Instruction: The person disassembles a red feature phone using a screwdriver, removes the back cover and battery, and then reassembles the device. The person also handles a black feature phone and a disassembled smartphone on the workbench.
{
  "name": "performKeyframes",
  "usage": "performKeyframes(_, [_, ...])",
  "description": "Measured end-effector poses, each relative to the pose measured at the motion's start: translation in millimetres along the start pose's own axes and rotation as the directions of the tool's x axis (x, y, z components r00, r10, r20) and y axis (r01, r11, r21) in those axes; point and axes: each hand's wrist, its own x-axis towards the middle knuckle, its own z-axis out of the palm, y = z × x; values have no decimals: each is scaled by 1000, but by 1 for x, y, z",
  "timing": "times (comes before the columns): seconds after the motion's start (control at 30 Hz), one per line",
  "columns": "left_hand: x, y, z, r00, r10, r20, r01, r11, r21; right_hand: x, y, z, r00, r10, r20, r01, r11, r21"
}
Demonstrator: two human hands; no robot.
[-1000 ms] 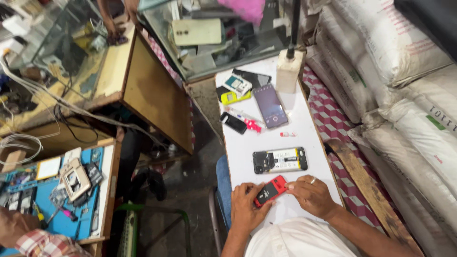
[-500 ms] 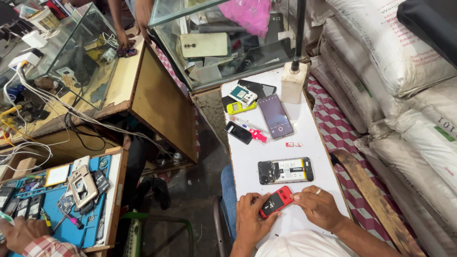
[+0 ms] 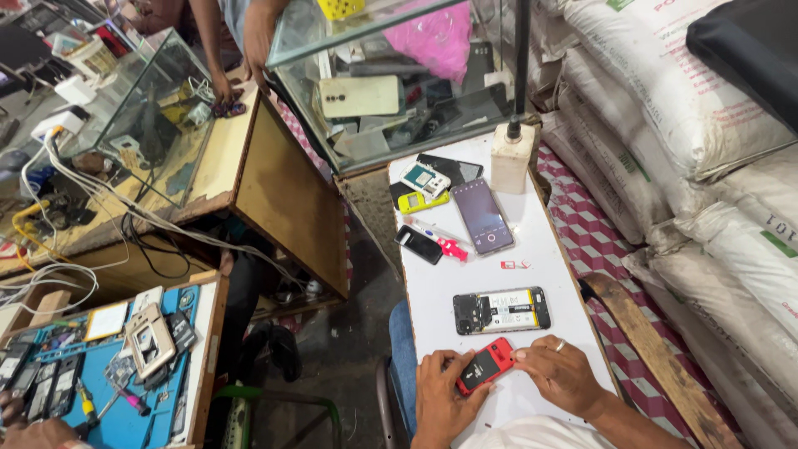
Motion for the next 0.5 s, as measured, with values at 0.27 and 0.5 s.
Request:
performKeyframes(0.27, [22,-32,23,996,91,6,-91,995,25,9,5,2,999,24,-32,-22,999,48])
performKeyframes(0.5, [1,-7,9,999,31,-31,-29,999,38,-7,2,-2,1000,-9,16,9,1000,7])
